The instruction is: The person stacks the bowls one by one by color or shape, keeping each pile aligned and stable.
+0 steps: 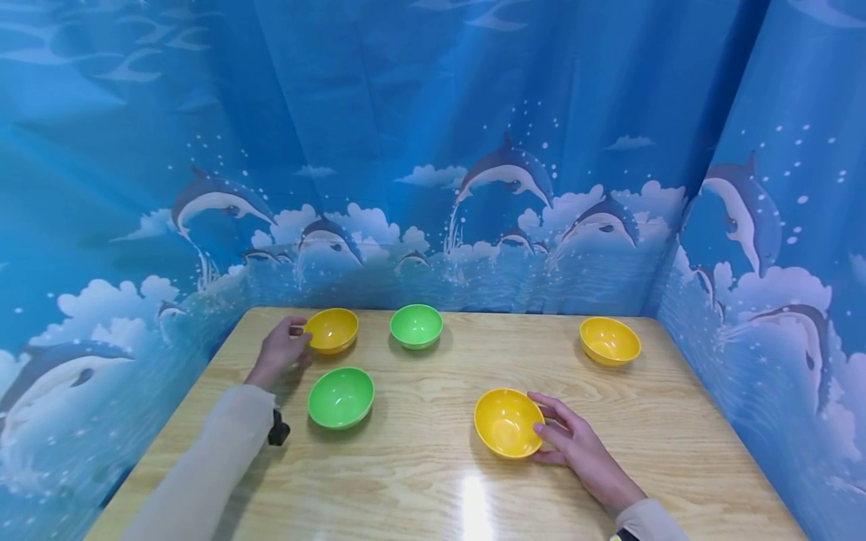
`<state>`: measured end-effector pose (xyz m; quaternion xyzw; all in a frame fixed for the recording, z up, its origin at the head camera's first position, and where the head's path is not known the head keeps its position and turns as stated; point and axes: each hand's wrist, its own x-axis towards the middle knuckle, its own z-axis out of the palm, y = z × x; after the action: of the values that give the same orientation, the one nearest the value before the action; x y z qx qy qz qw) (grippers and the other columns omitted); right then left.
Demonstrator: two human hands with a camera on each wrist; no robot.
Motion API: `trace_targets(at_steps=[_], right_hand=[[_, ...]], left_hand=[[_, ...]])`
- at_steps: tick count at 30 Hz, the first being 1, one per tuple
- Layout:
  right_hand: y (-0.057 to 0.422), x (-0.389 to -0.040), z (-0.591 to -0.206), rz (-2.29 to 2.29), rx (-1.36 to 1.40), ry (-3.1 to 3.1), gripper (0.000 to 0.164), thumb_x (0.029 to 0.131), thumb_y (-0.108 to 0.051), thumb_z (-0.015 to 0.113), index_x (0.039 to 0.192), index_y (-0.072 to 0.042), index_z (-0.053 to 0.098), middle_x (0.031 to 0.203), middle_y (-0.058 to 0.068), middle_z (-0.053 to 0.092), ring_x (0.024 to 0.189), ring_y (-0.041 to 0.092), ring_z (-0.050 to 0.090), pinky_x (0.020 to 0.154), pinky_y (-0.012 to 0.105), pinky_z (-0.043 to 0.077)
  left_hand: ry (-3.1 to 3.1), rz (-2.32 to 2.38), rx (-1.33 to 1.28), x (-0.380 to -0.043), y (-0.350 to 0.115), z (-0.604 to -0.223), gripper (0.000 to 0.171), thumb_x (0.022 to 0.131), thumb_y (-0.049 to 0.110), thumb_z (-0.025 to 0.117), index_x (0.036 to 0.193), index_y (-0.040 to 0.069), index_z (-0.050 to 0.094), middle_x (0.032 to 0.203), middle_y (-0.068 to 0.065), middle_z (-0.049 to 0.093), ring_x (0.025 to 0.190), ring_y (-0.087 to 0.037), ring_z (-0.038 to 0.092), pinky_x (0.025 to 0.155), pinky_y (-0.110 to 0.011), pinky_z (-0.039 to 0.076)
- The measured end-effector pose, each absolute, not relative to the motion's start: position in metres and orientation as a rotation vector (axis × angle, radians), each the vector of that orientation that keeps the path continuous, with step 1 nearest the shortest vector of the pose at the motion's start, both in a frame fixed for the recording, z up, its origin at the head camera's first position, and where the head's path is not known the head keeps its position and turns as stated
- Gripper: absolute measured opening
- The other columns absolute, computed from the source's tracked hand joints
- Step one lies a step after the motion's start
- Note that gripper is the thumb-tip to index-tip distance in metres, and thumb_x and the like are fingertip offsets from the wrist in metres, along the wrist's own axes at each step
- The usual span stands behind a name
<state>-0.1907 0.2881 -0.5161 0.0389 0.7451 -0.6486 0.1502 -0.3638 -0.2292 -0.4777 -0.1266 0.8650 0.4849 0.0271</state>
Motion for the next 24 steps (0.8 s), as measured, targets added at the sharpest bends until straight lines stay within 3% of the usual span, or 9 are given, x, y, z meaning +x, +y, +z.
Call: trace_targets(at_steps=[5,14,24], right_hand=[[0.287,-0.191,-0.516,-1.863,0.124,2.139,0.072,0.111,-0.034,0.064,0.172,-0.014,0.031,0.170,0.027,0.031,0.134,0.033,0.063,0.096,0.046,0.069],[0.287,-0.190,-0.517,-1.860,0.139,2.146,0.073,0.111,-0.034,0.065,0.172,-0.014,0.031,0.169,0.027,0.033,0.135,0.032,0.063,0.096,0.045,0.069],[0.286,-0.191,-0.517,-1.859,0.136,2.144,0.073,0.111,-0.034,0.065,0.172,-0.014,0.031,0.171,0.026,0.031,0.137,0.033,0.061,0.097,0.045,0.069]], left_hand=[[2.614,1.536,-0.432,-0.365,-0.229,-0.482,0.055,0.112,0.014,0.052,0.165,0.005,0.039,0.158,-0.030,0.046,0.094,-0.026,0.072,0.079,-0.032,0.070],[2.433,1.722,-0.504,-0.369,-0.228,-0.490,0.059,0.114,0.015,0.049,0.170,0.009,0.030,0.165,-0.029,0.041,0.134,-0.041,0.064,0.084,-0.031,0.070],[2.246,1.915,-0.518,-0.365,-0.229,-0.490,0.063,0.114,0.016,0.052,0.171,0.012,0.026,0.167,-0.027,0.041,0.131,-0.032,0.063,0.090,-0.029,0.069]])
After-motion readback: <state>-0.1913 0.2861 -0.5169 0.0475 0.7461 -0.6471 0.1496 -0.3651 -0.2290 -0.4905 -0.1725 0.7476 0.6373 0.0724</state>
